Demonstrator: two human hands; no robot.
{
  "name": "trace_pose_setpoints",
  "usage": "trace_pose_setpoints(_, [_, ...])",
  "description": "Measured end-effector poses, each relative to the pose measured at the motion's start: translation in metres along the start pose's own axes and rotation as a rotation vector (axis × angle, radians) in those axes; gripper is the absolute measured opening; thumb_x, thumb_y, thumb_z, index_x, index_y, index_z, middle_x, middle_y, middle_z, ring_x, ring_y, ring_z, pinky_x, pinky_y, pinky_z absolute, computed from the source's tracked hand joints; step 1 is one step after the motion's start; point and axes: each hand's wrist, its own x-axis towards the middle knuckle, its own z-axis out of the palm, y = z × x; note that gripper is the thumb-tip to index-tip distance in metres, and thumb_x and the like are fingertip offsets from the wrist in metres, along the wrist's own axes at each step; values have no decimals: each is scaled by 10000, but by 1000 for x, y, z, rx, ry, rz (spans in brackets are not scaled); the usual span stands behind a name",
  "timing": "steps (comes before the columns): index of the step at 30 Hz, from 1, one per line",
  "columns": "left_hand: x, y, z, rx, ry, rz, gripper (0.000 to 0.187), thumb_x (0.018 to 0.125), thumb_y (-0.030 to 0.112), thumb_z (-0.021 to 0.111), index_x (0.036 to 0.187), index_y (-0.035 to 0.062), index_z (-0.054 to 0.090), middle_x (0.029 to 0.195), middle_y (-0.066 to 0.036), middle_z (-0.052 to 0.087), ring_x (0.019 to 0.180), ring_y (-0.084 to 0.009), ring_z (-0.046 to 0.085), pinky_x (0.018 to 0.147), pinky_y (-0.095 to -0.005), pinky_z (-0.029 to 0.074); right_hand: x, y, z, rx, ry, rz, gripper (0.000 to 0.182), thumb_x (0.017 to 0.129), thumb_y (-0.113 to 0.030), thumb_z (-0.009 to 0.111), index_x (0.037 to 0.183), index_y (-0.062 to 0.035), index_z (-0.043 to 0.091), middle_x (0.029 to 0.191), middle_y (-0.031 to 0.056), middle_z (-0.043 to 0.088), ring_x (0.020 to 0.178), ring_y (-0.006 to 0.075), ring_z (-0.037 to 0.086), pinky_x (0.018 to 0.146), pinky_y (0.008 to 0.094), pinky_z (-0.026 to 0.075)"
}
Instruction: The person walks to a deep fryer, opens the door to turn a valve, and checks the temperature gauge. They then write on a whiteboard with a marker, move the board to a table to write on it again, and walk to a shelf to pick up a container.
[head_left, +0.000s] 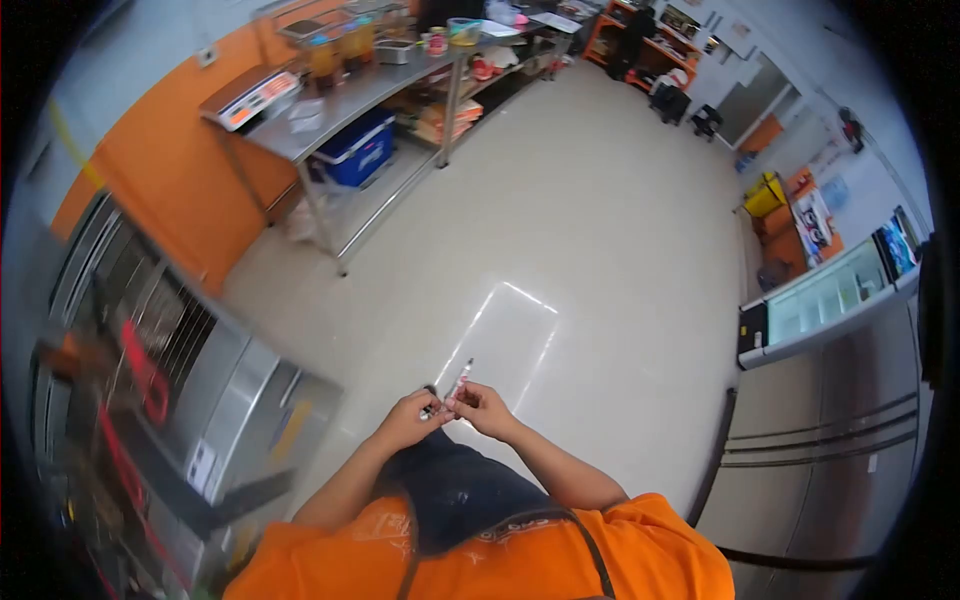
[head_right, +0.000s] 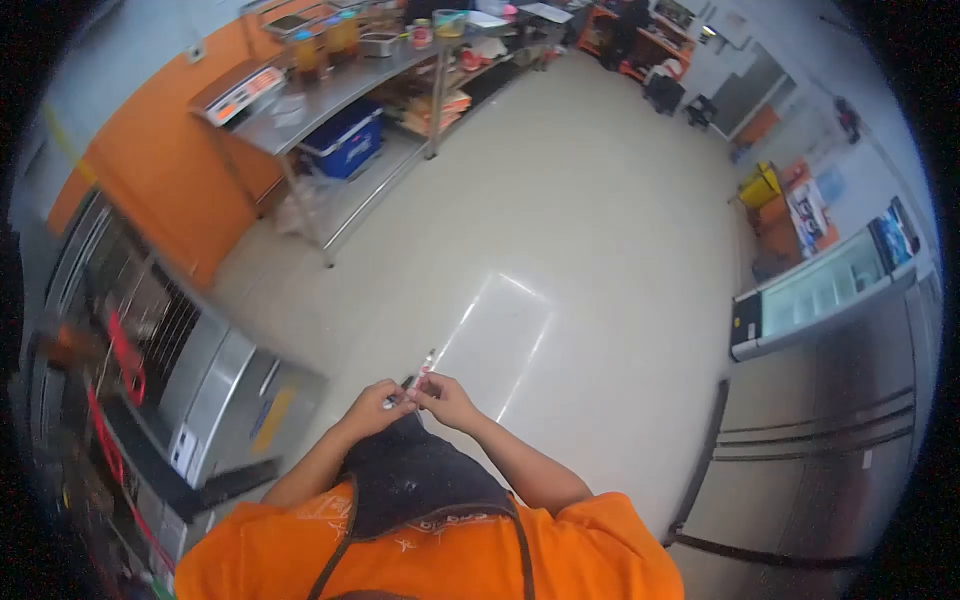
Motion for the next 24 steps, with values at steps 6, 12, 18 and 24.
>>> trace_pose_setpoints(6, [232, 27, -12, -48, -383, 129, 312, 847, 329, 621, 875, 18, 610, 863, -133, 610, 814, -250, 589, 730, -329, 463, 76, -79, -152, 7, 503, 28, 135, 859, -158, 622, 877, -27, 596, 734, 24, 612, 703, 110, 596, 627, 257, 460])
trace_pose_setpoints(12, [465, 34, 9, -151, -517, 16, 264, 934, 283, 491, 975, 37, 578, 795, -31, 553, 697, -106, 513, 614, -267, 446, 147, -128, -340, 73, 1004, -174, 133, 873, -145, 593, 866, -15, 568, 748, 58, 614, 702, 118, 587, 634, 258, 461])
trace_pose_setpoints(18, [674, 37, 12, -441, -367, -240, 296, 955, 318, 433, 1013, 54, 554, 795, -7, 502, 652, -84, 471, 577, -241, 429, 256, -182, -518, 214, 946, -262, 123, 875, -129, 589, 911, -17, 551, 799, 45, 624, 735, 124, 605, 643, 256, 447])
trace_pose_setpoints(24, [837, 35, -29, -309, -160, -381, 251, 941, 260, 443, 1028, 52, 555, 794, -19, 506, 660, -101, 489, 567, -247, 432, 418, -237, -674, 215, 669, -189, 179, 868, -92, 589, 1016, 7, 570, 790, 28, 607, 699, 104, 576, 657, 239, 465])
